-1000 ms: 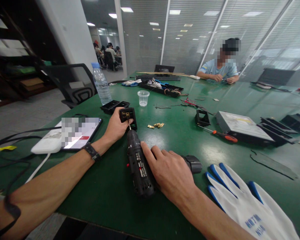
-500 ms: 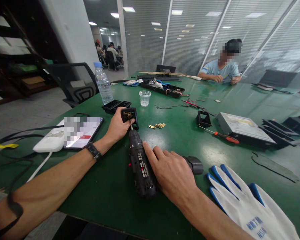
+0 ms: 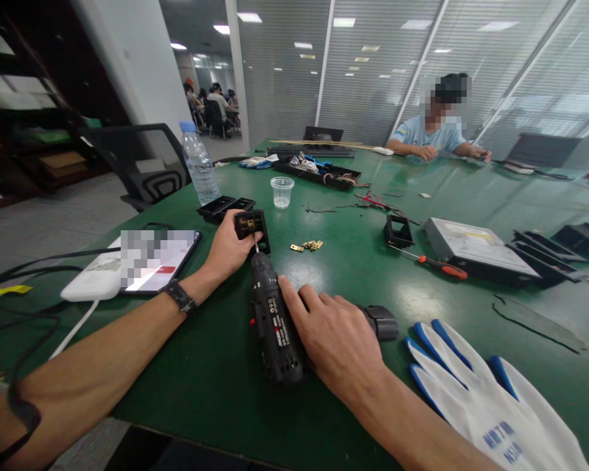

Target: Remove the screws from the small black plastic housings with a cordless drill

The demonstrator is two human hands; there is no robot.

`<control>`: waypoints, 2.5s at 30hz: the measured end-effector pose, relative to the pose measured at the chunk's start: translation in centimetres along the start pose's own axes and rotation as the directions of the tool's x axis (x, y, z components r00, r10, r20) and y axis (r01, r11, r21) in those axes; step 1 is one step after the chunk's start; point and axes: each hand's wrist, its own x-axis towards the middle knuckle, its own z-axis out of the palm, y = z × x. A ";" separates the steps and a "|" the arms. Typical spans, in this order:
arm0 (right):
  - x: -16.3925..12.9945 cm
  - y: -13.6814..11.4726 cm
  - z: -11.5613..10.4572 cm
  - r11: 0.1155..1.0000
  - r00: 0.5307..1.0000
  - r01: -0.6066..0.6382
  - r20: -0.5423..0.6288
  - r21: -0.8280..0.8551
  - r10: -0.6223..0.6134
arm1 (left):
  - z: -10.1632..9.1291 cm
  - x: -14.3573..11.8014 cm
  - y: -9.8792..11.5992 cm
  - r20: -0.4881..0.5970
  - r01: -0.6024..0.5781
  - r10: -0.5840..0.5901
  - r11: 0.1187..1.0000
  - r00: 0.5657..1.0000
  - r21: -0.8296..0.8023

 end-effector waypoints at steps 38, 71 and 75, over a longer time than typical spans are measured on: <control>0.0 0.0 0.0 1.000 1.000 0.013 -0.014 0.024 -0.013 | 0.0 0.0 -0.3 0.017 0.019 -0.019 1.000 1.000 -0.009; 0.0 0.0 0.0 1.000 1.000 0.010 -0.019 -0.003 -0.010 | -0.1 0.0 0.1 0.003 0.015 -0.015 1.000 1.000 -0.009; 0.0 0.0 0.1 1.000 0.999 0.019 -0.034 -0.009 -0.020 | -0.1 0.0 0.0 0.005 0.012 -0.012 1.000 1.000 -0.015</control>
